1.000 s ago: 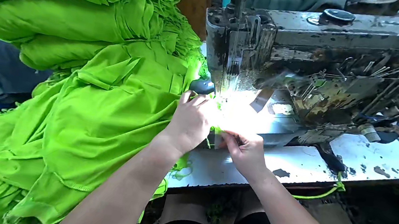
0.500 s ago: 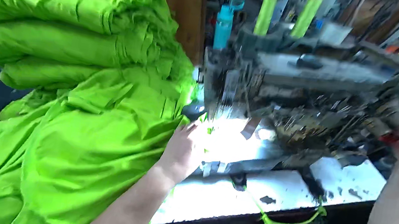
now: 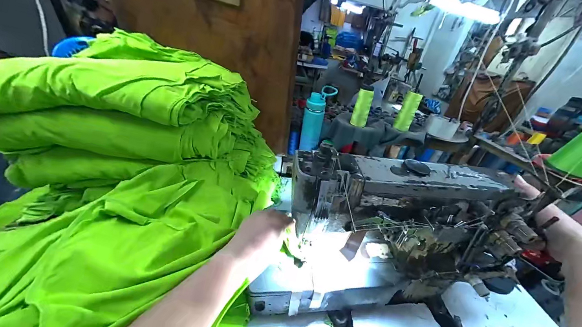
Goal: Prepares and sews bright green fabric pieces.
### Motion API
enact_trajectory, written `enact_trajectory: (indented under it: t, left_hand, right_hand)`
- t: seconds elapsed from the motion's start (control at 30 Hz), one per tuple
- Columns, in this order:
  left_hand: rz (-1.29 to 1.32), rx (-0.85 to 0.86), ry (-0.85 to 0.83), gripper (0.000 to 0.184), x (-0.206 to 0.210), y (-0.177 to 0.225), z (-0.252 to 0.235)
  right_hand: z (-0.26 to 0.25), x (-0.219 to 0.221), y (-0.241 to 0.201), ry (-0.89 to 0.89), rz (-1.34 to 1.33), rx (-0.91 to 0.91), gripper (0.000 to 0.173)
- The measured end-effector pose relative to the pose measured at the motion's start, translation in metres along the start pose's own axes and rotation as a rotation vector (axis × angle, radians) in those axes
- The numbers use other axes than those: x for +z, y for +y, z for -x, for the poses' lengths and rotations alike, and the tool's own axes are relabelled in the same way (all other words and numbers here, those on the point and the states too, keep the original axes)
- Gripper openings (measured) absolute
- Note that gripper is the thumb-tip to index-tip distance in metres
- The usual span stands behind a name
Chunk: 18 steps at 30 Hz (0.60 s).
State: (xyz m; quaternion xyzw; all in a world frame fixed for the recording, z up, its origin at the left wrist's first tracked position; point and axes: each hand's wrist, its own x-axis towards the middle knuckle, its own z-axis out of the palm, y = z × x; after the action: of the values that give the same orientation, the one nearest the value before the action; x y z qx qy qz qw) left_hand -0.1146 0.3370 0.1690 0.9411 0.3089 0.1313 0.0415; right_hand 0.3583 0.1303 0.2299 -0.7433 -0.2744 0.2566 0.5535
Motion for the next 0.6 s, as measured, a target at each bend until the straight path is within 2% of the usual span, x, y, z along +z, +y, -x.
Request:
enact_trajectory:
  t: [0.07,0.1,0.2,0.27,0.3,0.33,0.43,0.47,0.53,0.6]
  left_hand:
    - [0.042,-0.186,-0.026,0.028,-0.011,-0.016,-0.019]
    - [0.048,-0.267,0.002,0.030,-0.012,-0.028,-0.026]
    - [0.077,-0.500,0.192,0.034,-0.013,-0.053,-0.023]
    - [0.169,-0.598,0.182,0.036,-0.032,-0.039,-0.004]
    - [0.220,-0.562,0.131,0.035,-0.045,-0.023,0.011]
    - [0.253,-0.496,0.019,0.031,-0.057,-0.007,0.031]
    - [0.167,-0.232,-0.421,0.031,-0.067,0.035,0.092]
    - [0.099,-0.190,-0.469,0.034,-0.065,0.052,0.110]
    - [-0.022,-0.169,-0.426,0.035,-0.058,0.076,0.134]
    - [-0.068,-0.146,-0.344,0.025,-0.047,0.079,0.149]
  right_hand:
    - [0.015,0.000,-0.003,0.232,0.193,-0.013,0.039]
    - [0.030,0.001,-0.002,0.370,0.264,-0.084,0.039]
    - [0.085,0.011,0.010,0.673,0.288,-0.531,0.055]
    - [0.130,0.048,0.020,0.782,0.194,-0.828,0.051]
    - [0.152,0.074,0.027,0.741,0.157,-0.946,0.047]
    - [0.175,0.105,0.035,0.626,0.152,-1.037,0.043]
    - [0.214,0.208,0.056,0.210,0.396,-1.150,0.030]
    - [0.217,0.241,0.063,0.109,0.488,-1.181,0.029]
    - [0.219,0.295,0.072,-0.061,0.597,-1.230,0.028]
    - [0.221,0.321,0.068,-0.242,0.671,-1.189,0.028]
